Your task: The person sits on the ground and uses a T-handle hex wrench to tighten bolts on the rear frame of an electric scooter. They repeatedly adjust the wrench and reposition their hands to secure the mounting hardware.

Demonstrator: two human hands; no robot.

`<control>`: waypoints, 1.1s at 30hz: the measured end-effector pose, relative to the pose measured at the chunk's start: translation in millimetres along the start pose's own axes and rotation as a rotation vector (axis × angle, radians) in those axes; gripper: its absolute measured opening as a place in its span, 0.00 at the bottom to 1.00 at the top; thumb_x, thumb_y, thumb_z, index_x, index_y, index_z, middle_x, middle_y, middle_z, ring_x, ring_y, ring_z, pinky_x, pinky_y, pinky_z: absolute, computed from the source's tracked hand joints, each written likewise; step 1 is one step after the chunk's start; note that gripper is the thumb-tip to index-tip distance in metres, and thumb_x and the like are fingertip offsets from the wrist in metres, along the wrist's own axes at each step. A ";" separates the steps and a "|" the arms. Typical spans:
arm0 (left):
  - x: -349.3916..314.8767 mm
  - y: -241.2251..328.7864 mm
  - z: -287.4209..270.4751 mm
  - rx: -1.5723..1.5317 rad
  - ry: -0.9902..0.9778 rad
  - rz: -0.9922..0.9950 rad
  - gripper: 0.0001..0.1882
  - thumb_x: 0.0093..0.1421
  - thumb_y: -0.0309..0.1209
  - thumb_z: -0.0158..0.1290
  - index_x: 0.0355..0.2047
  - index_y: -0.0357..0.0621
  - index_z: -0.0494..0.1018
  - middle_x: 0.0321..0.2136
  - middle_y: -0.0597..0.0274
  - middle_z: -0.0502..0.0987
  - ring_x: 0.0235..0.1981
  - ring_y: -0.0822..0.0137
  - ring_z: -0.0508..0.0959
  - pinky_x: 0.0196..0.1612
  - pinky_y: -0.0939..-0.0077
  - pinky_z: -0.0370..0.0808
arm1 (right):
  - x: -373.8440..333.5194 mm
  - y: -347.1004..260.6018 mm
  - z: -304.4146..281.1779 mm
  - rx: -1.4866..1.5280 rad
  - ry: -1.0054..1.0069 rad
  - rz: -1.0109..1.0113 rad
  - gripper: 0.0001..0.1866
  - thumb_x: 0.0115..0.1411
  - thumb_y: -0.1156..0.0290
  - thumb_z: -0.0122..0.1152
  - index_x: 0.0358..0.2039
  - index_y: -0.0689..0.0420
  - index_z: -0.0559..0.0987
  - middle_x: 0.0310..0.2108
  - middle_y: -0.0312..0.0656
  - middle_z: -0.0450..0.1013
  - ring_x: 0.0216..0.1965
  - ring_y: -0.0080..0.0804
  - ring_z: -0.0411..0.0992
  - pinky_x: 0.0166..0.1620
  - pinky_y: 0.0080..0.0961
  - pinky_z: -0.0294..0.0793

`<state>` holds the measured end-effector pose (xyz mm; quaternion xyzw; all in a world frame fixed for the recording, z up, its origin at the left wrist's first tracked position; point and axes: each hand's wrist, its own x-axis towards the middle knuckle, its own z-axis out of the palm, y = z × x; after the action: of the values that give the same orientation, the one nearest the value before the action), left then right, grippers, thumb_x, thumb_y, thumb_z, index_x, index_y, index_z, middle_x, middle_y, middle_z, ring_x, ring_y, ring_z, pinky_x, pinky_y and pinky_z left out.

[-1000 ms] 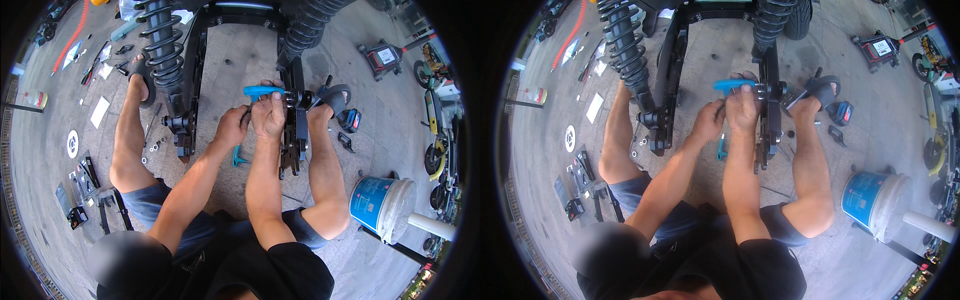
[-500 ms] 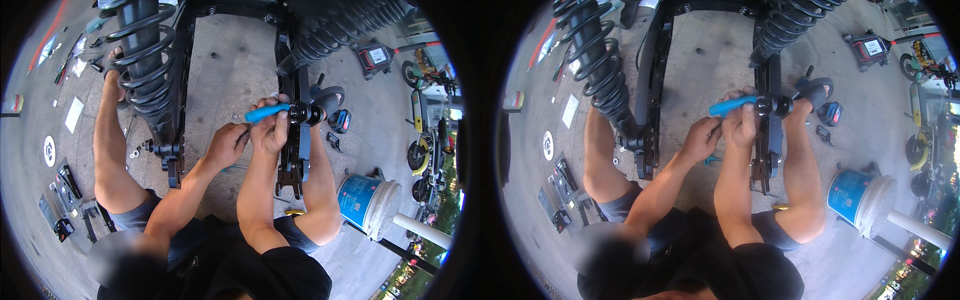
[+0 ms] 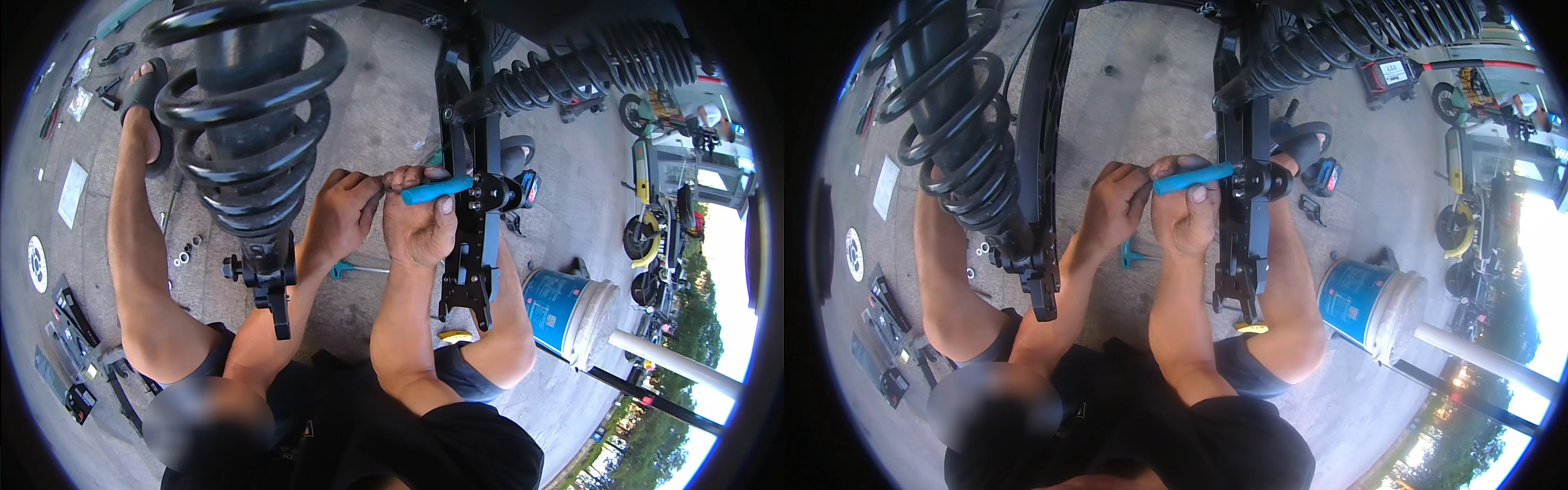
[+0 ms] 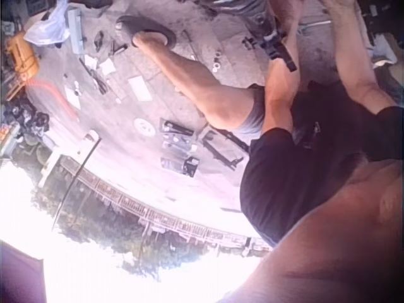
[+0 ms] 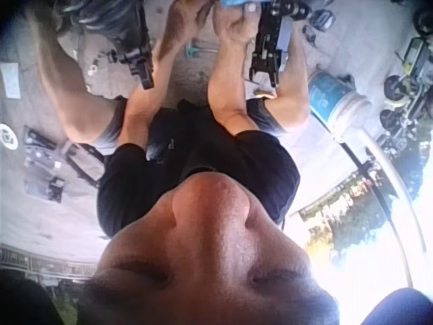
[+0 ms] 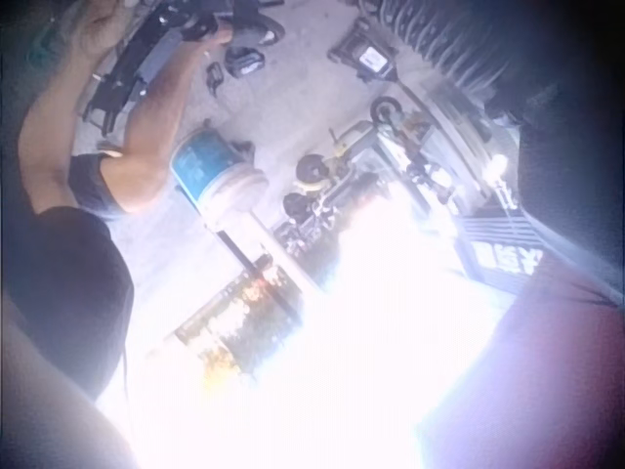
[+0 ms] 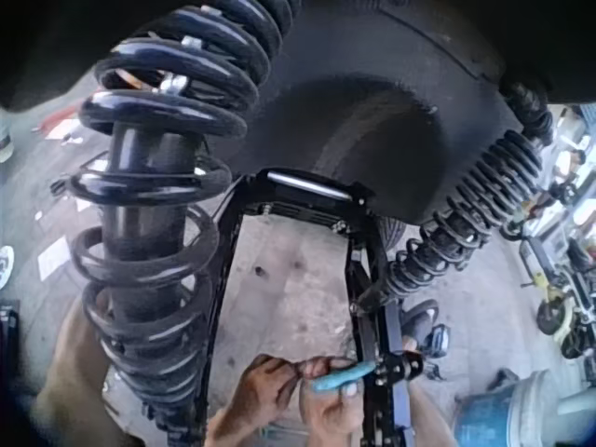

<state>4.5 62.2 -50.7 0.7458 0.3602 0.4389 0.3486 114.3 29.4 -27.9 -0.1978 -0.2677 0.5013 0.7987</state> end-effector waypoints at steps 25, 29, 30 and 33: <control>-13.9 1.2 7.1 -0.314 -0.093 -0.098 0.09 0.52 0.21 0.54 0.35 0.38 0.75 0.27 0.47 0.76 0.28 0.46 0.77 0.31 0.63 0.74 | -0.2 -5.0 31.5 -0.351 0.447 -0.036 0.16 0.58 0.65 0.61 0.41 0.63 0.74 0.36 0.42 0.72 0.36 0.30 0.70 0.38 0.28 0.70; -26.7 31.1 -10.0 -0.327 -0.264 -0.259 0.07 0.54 0.23 0.53 0.34 0.38 0.74 0.26 0.43 0.75 0.29 0.44 0.77 0.31 0.62 0.73 | -0.3 -17.0 45.1 -0.423 0.488 0.047 0.15 0.59 0.63 0.64 0.39 0.60 0.75 0.34 0.38 0.73 0.30 0.27 0.71 0.30 0.25 0.69; -28.4 38.0 -12.1 -0.312 -0.320 -0.315 0.06 0.54 0.23 0.53 0.33 0.38 0.73 0.25 0.42 0.74 0.29 0.43 0.77 0.31 0.62 0.73 | -0.3 -20.1 48.1 -0.431 0.491 0.068 0.14 0.59 0.62 0.64 0.38 0.60 0.75 0.33 0.38 0.73 0.29 0.27 0.71 0.29 0.24 0.69; -29.4 49.5 -17.2 -0.289 -0.223 -0.272 0.04 0.55 0.26 0.53 0.27 0.38 0.71 0.21 0.44 0.74 0.26 0.42 0.75 0.29 0.54 0.71 | 2.8 -26.0 52.3 -0.472 0.489 0.090 0.13 0.59 0.62 0.64 0.33 0.59 0.75 0.27 0.39 0.74 0.24 0.28 0.71 0.26 0.22 0.68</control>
<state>-10.1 16.3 -14.8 0.6766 0.3498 0.3497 0.5454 100.5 23.5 28.6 -0.5030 -0.1679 0.3981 0.7486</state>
